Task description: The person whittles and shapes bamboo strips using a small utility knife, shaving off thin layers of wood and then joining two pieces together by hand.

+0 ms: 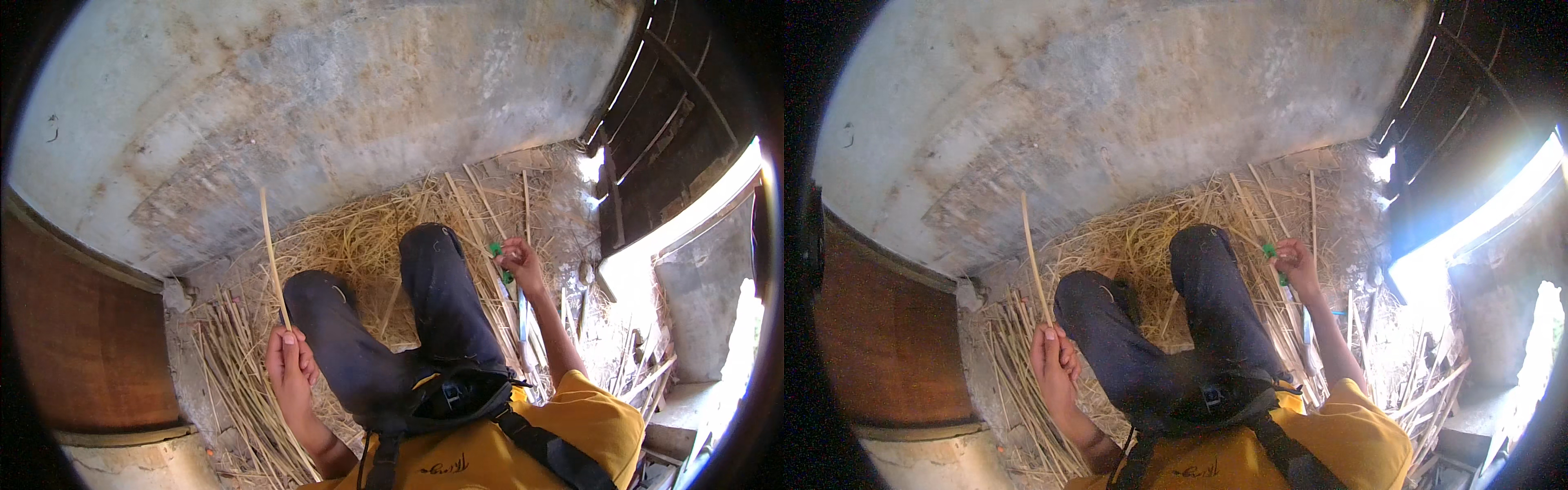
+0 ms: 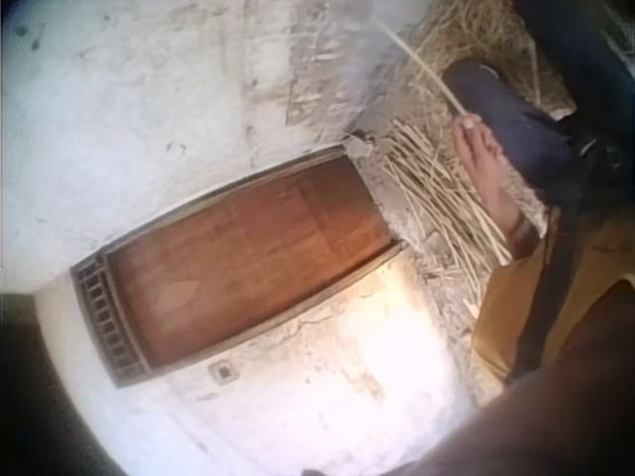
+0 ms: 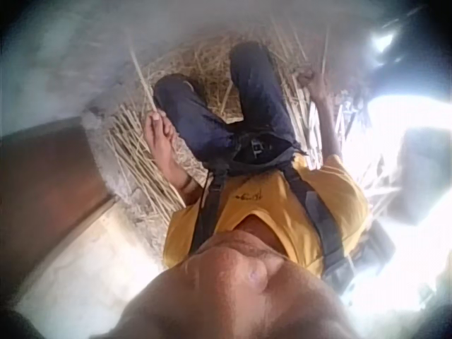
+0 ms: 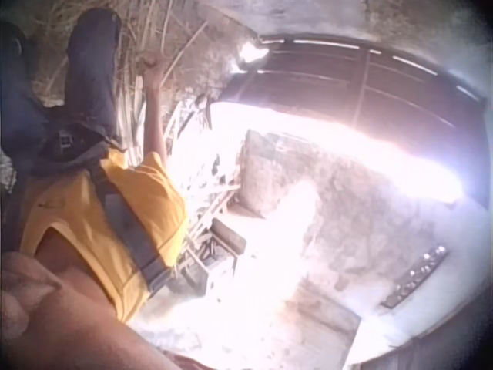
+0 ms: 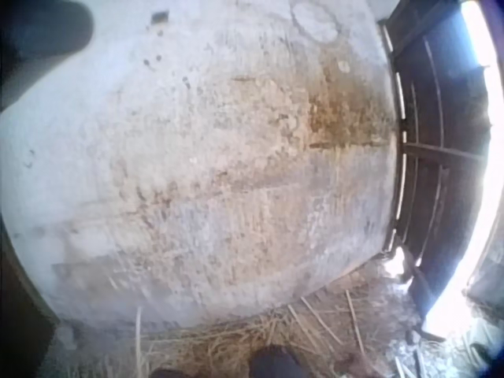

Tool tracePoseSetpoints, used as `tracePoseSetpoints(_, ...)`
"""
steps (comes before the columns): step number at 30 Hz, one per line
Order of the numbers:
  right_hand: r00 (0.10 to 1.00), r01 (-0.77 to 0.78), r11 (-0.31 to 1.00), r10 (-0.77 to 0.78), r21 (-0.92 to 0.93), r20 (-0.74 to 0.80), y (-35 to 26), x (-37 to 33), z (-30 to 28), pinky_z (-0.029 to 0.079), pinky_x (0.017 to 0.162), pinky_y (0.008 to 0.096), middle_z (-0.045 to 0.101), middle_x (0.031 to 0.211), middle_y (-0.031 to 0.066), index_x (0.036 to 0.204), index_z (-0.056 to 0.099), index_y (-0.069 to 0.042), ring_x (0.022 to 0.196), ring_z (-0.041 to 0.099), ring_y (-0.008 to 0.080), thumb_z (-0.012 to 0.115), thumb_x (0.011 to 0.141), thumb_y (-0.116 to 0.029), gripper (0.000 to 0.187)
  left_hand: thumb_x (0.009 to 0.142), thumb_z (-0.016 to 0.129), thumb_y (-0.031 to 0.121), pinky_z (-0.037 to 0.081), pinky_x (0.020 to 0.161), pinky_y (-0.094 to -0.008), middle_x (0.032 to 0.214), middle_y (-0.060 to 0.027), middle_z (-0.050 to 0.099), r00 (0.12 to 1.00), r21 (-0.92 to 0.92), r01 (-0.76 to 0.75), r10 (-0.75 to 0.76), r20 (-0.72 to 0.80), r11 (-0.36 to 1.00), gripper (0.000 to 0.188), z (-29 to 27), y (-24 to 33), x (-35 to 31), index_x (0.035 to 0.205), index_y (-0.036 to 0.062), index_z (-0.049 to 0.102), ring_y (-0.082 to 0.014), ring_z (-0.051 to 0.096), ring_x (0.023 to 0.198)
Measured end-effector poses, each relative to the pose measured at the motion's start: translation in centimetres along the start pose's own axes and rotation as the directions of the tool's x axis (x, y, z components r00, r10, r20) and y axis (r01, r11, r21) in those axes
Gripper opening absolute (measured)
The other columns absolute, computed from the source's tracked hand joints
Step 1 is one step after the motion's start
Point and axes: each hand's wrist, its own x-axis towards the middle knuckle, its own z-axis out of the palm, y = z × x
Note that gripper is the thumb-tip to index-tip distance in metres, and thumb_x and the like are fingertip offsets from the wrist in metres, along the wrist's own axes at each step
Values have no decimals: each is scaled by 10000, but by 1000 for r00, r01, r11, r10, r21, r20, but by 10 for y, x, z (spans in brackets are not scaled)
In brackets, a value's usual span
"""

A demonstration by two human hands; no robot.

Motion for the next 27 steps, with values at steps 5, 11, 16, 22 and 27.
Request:
tracePoseSetpoints(5, 844, -207, 978, 190, -23, 501, -5, -33, 6, 557, 795, 278, 693, 955, 27, 1052, 670, -52, 913, 676, 124, 738, 848, 62, 244, 1113, 452, 255, 292, 430, -191, 663, 46, 362, 1000, 15, -2, 2, -7, 1000, 217, -3, 0, -4, 982, 92, 511, -17, 307, 509)
tracePoseSetpoints(11, 993, -95, 984, 81, -153, -90, 27, -15, 16, 537, 866, 298, 679, 968, 36, 1171, 616, -45, 903, 667, 136, 737, 857, 28, 344, 1102, 487, 292, 260, 402, -197, 638, 47, 372, 1000, 16, 1, -1, 0, 1000, 227, 2, -2, -3, 969, 110, 518, -21, 293, 482)
tracePoseSetpoints(16, 979, -98, 991, 80, 90, 185, -27, -15, 41, 525, 851, 310, 679, 1035, 58, 1291, 553, -42, 946, 670, 155, 734, 889, -26, 440, 1112, 460, 296, 324, 433, -189, 667, 46, 386, 995, 32, 50, -53, 82, 998, 253, 10, -6, -3, 1001, 80, 532, -18, 330, 518)
tracePoseSetpoints(22, 870, -34, 998, 7, 46, 493, -113, -16, 89, 522, 864, 327, 697, 1041, 53, 1191, 655, -28, 943, 680, 180, 698, 928, -38, 267, 1116, 445, 278, 349, 430, -204, 651, 34, 387, 999, 5, -8, 8, 37, 1000, 260, 16, -4, -2, 998, 66, 536, -33, 346, 524)
tracePoseSetpoints(27, 451, 663, 747, -340, -55, 825, -152, -13, 155, 535, 847, 386, 716, 999, 80, 1157, 702, -69, 895, 697, 276, 718, 897, -73, 260, 1117, 442, 257, 355, 431, -215, 645, 25, 383, 998, -66, -45, 42, -57, 997, 241, 6, -1, -5, 1001, 66, 532, -43, 346, 525)
